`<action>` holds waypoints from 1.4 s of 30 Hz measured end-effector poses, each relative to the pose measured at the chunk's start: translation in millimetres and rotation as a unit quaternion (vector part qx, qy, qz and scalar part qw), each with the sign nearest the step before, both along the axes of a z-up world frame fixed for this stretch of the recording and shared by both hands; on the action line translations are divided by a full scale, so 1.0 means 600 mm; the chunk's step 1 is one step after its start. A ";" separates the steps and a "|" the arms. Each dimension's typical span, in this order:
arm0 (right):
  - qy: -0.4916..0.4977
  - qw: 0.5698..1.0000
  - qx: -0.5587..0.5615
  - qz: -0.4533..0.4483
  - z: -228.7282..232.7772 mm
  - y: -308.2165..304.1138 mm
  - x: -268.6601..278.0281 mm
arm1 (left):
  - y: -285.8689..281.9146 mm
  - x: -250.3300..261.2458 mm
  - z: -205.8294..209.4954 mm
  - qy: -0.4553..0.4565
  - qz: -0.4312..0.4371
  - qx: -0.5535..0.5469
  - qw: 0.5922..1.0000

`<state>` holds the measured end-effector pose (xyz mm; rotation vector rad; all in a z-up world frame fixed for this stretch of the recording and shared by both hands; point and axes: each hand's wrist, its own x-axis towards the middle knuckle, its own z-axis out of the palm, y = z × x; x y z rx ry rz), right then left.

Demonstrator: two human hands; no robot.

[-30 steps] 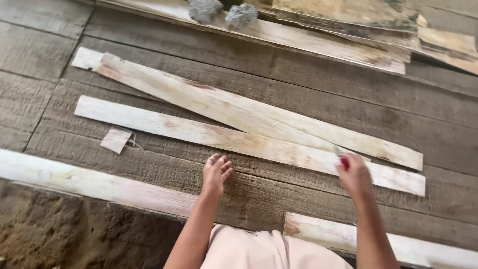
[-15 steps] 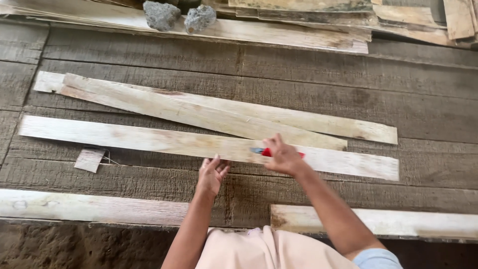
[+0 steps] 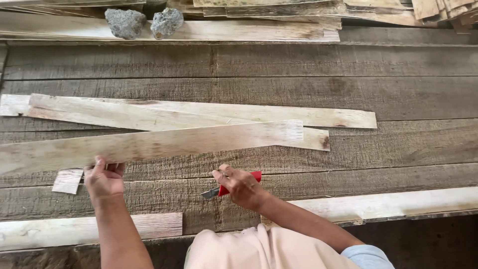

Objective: The person uses a red utility knife to cut thin wooden planks on a wooden workbench. They repeatedly score and snap the planks into smaller pieces, then trim the edges. The cut pieces are set aside on the bench.

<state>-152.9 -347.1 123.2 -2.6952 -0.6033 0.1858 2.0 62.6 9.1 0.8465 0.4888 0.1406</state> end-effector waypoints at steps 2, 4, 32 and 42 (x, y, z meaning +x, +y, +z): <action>-0.058 0.998 0.009 -0.018 -0.040 -0.013 0.004 | -0.001 -0.007 0.020 0.010 0.008 0.000 1.000; -0.119 0.992 0.019 -0.031 -0.055 -0.030 0.017 | -0.014 -0.012 0.026 0.017 0.021 0.000 1.000; 0.231 0.935 -0.200 -0.182 0.020 -0.219 0.030 | -0.381 -0.176 0.149 0.154 -0.181 -0.002 0.971; 0.063 0.997 -0.038 -0.025 -0.099 -0.254 -0.058 | -0.370 -0.194 0.193 0.224 -0.141 0.055 0.963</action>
